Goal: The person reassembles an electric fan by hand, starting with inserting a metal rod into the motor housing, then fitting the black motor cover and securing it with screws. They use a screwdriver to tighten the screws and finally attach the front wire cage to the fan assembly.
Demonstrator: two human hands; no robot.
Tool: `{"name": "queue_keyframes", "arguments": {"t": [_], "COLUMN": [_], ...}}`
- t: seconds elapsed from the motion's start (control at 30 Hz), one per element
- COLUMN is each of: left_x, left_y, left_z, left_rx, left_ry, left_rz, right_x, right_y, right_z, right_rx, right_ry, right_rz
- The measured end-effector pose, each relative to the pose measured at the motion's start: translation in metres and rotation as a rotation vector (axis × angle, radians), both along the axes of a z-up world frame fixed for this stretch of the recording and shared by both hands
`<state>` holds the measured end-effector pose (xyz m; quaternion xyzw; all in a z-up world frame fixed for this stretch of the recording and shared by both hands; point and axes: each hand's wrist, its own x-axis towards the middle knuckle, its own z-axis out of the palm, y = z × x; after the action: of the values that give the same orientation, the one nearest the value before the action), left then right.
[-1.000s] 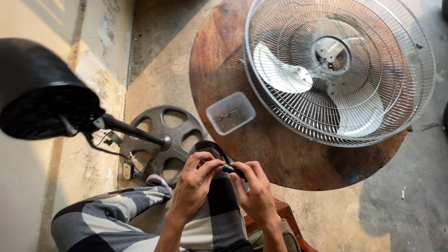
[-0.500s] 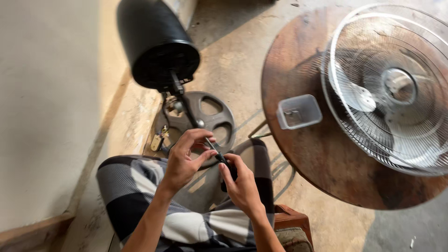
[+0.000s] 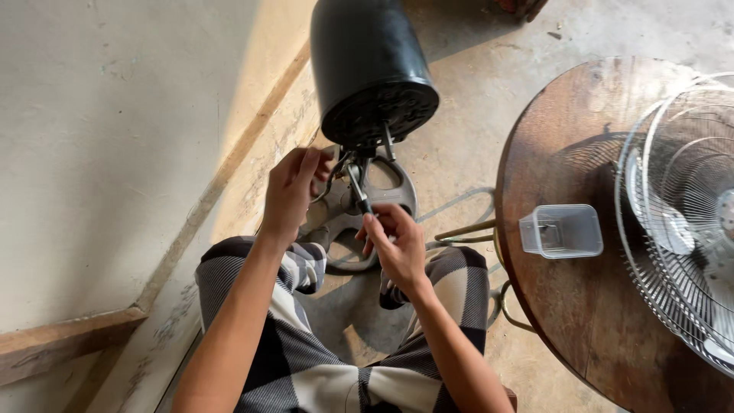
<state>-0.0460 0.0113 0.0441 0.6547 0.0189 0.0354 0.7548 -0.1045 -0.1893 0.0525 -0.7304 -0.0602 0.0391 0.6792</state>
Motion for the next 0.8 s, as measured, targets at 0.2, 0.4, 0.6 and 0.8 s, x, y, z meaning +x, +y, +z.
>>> {"name": "queue_keyframes", "arguments": {"t": [0.2,0.4,0.6,0.8], "left_x": [0.043,0.044,0.041,0.039], "left_y": [-0.007,-0.004,-0.006,-0.007], "left_z": [-0.017,-0.036,-0.034,-0.031], "left_rx": [-0.068,-0.18,-0.217,-0.149], "left_ry": [0.132,0.117,0.042,-0.009], "left_rz": [-0.156,-0.18,-0.149,-0.112], "right_x": [0.016,0.012,0.01,0.012], "right_y": [0.009,0.001,0.006,0.009], "right_z": [-0.024,-0.037,-0.03,-0.031], "right_rx": [0.018,-0.225,-0.353,-0.344], "right_ry": [-0.082,-0.332,-0.382,-0.359], "right_rz": [-0.046,-0.154,-0.194,-0.201]}}
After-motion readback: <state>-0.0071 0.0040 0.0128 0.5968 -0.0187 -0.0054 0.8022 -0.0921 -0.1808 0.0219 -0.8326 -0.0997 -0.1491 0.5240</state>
